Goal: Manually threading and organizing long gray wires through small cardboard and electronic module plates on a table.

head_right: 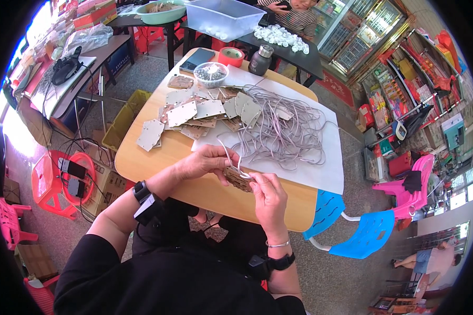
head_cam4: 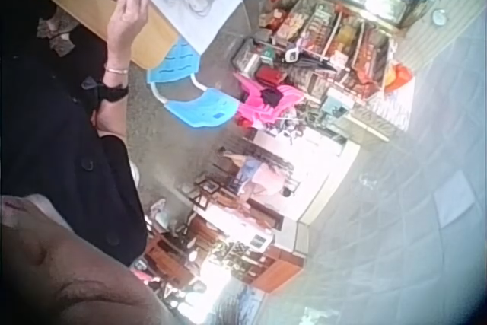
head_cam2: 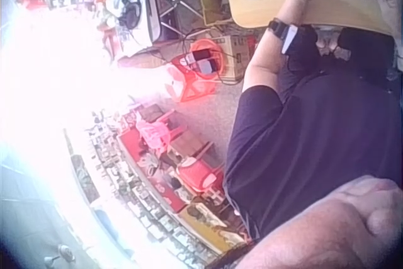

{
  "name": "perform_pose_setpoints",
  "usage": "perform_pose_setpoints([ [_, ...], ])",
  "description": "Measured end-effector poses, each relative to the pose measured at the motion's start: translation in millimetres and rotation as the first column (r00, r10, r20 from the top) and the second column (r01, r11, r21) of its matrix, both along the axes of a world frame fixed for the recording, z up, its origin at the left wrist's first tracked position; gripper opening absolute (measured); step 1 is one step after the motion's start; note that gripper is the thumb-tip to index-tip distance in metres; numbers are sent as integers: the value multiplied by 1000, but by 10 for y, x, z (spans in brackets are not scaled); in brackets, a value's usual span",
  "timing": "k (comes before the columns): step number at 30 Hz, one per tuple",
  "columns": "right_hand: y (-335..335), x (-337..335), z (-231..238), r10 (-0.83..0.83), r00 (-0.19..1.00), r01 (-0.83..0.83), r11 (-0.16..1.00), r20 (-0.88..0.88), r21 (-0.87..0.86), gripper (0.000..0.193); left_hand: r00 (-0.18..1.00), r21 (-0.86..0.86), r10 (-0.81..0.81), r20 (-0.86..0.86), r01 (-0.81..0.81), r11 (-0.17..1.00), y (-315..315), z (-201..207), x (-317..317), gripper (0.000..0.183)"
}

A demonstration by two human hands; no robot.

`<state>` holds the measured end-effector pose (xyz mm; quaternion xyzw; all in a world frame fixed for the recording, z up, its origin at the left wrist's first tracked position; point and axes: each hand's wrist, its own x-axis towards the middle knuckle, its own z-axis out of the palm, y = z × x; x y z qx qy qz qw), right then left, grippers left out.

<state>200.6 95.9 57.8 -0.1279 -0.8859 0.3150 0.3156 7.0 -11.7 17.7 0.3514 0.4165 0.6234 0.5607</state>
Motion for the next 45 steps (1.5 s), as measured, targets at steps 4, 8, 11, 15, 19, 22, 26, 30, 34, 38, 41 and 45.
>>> perform_pose_setpoints([
  [4, 8, -4, 24, 43, 999, -44, 998, -29, -49, 17, 995, 52, -20, -96, 25, 998, 5, -79, -30, 31],
  [8, -13, 4, 19, 13, 999, -14, 1000, -50, -21, 17, 964, -71, -93, -248, 78, 994, 10, -23, -43, 35],
  [11, 0, 7, -16, -13, 998, 12, 1000, -57, -6, 17, 994, -34, -113, 9, 113, 993, -12, -1, 30, 35],
  [15, 31, -5, -62, -8, 997, 10, 1000, -77, 25, 17, 990, 8, -123, 66, 123, 992, -29, -54, 32, 36],
  [19, -7, -6, -25, 28, 999, -27, 1000, -24, 14, 16, 987, 17, -158, -18, 158, 987, -21, -81, -51, 36],
  [22, -13, 3, -19, 54, 998, -54, 999, -45, -7, 15, 984, 12, -178, -24, 178, 984, -37, 22, -18, 34],
  [26, -59, 25, 0, 32, 999, -31, 998, -13, 55, 15, 972, 24, -166, -167, 173, 985, -9, -8, 0, 32],
  [30, -110, 4, -42, 91, 996, -92, 994, 10, 60, 16, 987, 42, -115, -116, 121, 992, 22, -75, -24, 29],
  [34, -170, -44, -65, 96, 995, -96, 995, 20, 14, 17, 993, -22, -24, 116, 27, 999, 21, -115, -19, 28],
  [38, -53, -81, -18, 125, 989, -79, 904, 84, -421, 20, 998, -22, 1, 55, 0, 1000, 16, -62, -42, 27],
  [41, 9, -159, -87, 108, 991, -47, 848, 85, -527, 21, 1000, -55, 10, -28, -12, 998, 25, -82, -49, 25],
  [45, 15, -211, -61, 157, 968, -5, 795, 197, -606, 16, 994, -52, -30, -106, 24, 998, 38, -70, -85, 23],
])
